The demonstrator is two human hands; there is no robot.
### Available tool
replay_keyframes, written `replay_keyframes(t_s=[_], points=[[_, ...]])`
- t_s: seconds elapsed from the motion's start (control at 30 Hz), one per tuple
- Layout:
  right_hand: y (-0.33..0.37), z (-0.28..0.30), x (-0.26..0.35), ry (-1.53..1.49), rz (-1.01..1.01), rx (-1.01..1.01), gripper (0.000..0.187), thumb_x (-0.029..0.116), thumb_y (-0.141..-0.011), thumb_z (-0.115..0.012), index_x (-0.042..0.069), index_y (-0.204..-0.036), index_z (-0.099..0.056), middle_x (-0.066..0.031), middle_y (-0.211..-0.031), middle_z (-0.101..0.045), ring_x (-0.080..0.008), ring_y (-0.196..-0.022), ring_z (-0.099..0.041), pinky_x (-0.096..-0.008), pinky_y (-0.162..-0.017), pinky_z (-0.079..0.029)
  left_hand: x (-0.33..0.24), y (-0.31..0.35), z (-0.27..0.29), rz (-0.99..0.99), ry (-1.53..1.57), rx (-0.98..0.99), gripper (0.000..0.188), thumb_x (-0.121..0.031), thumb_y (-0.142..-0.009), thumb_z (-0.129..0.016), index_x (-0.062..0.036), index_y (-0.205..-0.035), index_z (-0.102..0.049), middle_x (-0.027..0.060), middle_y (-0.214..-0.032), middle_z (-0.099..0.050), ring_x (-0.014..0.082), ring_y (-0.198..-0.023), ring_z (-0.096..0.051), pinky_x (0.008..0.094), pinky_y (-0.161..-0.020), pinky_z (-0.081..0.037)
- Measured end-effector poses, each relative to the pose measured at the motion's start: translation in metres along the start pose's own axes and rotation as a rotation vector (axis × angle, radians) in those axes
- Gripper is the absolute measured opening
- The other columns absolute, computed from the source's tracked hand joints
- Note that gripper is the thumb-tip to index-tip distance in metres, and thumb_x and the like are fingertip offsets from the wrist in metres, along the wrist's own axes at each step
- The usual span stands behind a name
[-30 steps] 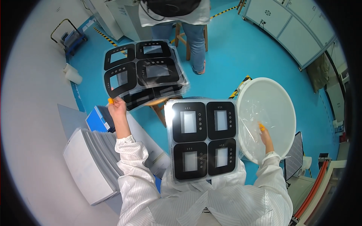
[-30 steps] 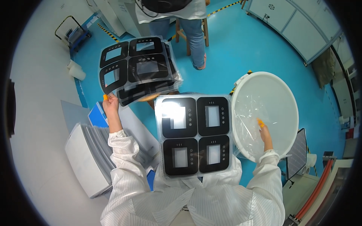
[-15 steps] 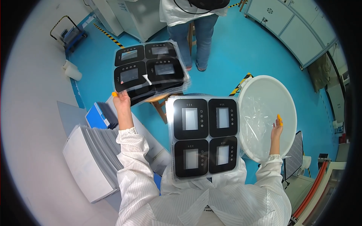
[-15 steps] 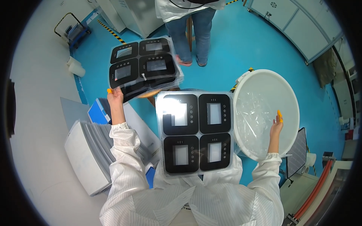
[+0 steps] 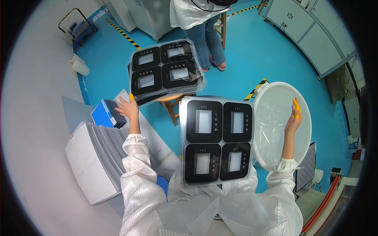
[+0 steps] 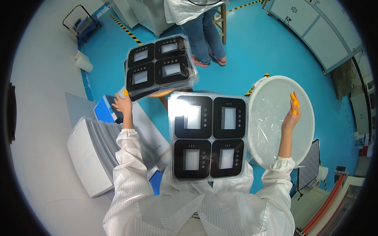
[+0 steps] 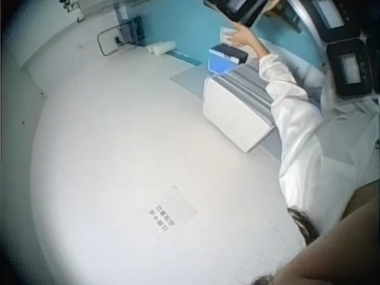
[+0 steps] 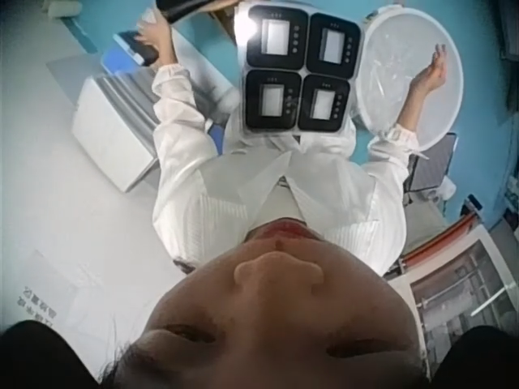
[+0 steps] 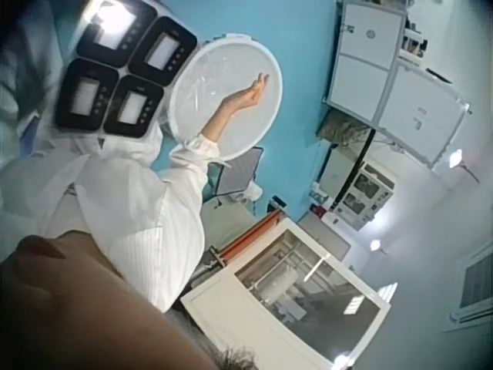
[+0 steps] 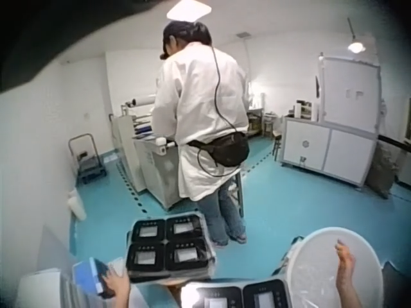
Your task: Peeling off the protective film from electronic device bezels or panels using a hand tool.
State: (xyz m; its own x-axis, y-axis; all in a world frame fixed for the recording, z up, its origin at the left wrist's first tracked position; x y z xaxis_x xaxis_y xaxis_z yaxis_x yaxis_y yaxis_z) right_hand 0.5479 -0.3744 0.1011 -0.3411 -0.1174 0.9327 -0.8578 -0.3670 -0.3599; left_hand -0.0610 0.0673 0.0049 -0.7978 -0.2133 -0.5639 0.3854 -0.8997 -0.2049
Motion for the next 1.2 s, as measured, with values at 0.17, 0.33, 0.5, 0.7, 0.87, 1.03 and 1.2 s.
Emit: replay_keyframes(t_s=[0.17, 0.33, 0.5, 0.7, 0.87, 1.03, 1.2], points=[[0.019, -0.078, 0.051, 0.081, 0.211, 0.253, 0.038, 0.024, -0.09, -0.047, -0.004, -0.113, -0.056, -0.0109, -0.129, -0.05, -0.0198, -0.119, -0.046, -0.0304, -0.101, -0.032, -0.001, -0.008, 0.002, 0.062, -0.004, 0.083, 0.078, -0.033, -0.077, -0.063, -0.0097, -0.14, -0.024, 0.0218, -0.14, -0.028, 0.0436, -0.134, -0.008, 0.0571, -0.104, -0.011], [0.065, -0.169, 0.069, 0.116, 0.195, 0.538, 0.02, 0.009, -0.087, -0.052, 0.003, -0.103, -0.063, -0.0092, -0.113, -0.059, -0.0218, -0.108, -0.052, -0.0319, -0.092, -0.039, -0.088, 0.052, 0.051, -0.469, 0.354, 0.011, 0.053, -0.01, -0.079, -0.059, -0.0026, -0.128, -0.043, 0.0211, -0.127, -0.046, 0.035, -0.125, -0.035, 0.0418, -0.104, -0.026], [0.124, -0.257, 0.081, 0.324, 0.3, 0.848, 0.026, 0.003, -0.078, -0.061, 0.005, -0.104, -0.062, -0.0114, -0.113, -0.057, -0.0308, -0.113, -0.048, -0.0386, -0.097, -0.037, -0.14, 0.157, 0.059, -0.715, 0.585, 0.391, 0.037, 0.006, -0.069, -0.059, -0.0075, -0.103, -0.061, 0.0111, -0.113, -0.058, 0.0331, -0.119, -0.045, 0.0393, -0.1, -0.035], [0.16, -0.321, 0.07, 0.363, 0.377, 1.055, 0.041, 0.012, -0.079, -0.063, 0.006, -0.119, -0.053, -0.0148, -0.128, -0.044, -0.0341, -0.125, -0.033, -0.0413, -0.104, -0.029, -0.155, 0.206, 0.067, -0.654, 0.631, 0.515, 0.04, 0.005, -0.065, -0.058, -0.0052, -0.103, -0.061, 0.0144, -0.123, -0.048, 0.0395, -0.124, -0.034, 0.0449, -0.099, -0.033], [0.166, -0.346, 0.055, 0.456, 0.33, 1.117, 0.043, 0.015, -0.08, -0.064, 0.003, -0.118, -0.05, -0.0182, -0.125, -0.045, -0.0354, -0.126, -0.032, -0.042, -0.105, -0.026, -0.143, 0.21, 0.052, -0.659, 0.549, 0.521, 0.045, 0.005, -0.064, -0.056, -0.0039, -0.108, -0.059, 0.0166, -0.124, -0.046, 0.0406, -0.125, -0.031, 0.0457, -0.103, -0.028], [0.154, -0.347, 0.056, 0.338, 0.178, 1.102, 0.037, 0.012, -0.078, -0.065, 0.001, -0.11, -0.05, -0.0164, -0.12, -0.05, -0.0331, -0.126, -0.034, -0.0386, -0.104, -0.027, -0.15, 0.21, 0.061, -0.613, 0.64, 0.531, 0.049, 0.008, -0.063, -0.054, -0.0042, -0.111, -0.058, 0.0159, -0.125, -0.045, 0.0402, -0.125, -0.032, 0.0463, -0.103, -0.027], [0.157, -0.342, 0.087, 0.266, 0.274, 1.069, 0.037, 0.009, -0.077, -0.065, 0.001, -0.11, -0.051, -0.0119, -0.123, -0.049, -0.0317, -0.128, -0.032, -0.0393, -0.104, -0.028, -0.159, 0.211, 0.069, -0.709, 0.617, 0.473, 0.039, 0.009, -0.062, -0.053, -0.0021, -0.098, -0.062, 0.0153, -0.124, -0.048, 0.0396, -0.126, -0.032, 0.0461, -0.102, -0.028]])
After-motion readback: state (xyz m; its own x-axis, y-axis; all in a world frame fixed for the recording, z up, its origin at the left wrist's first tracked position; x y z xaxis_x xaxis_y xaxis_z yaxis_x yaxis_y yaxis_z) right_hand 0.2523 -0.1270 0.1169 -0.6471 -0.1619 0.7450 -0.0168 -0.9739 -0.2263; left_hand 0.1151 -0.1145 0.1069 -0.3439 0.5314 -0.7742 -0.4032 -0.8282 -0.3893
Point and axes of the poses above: each hand's wrist, its own y-axis away from the middle knuckle, its own z-axis out of the back of the hand, x = y × z, the point moved 9 cm from there along -y, towards the middle knuckle
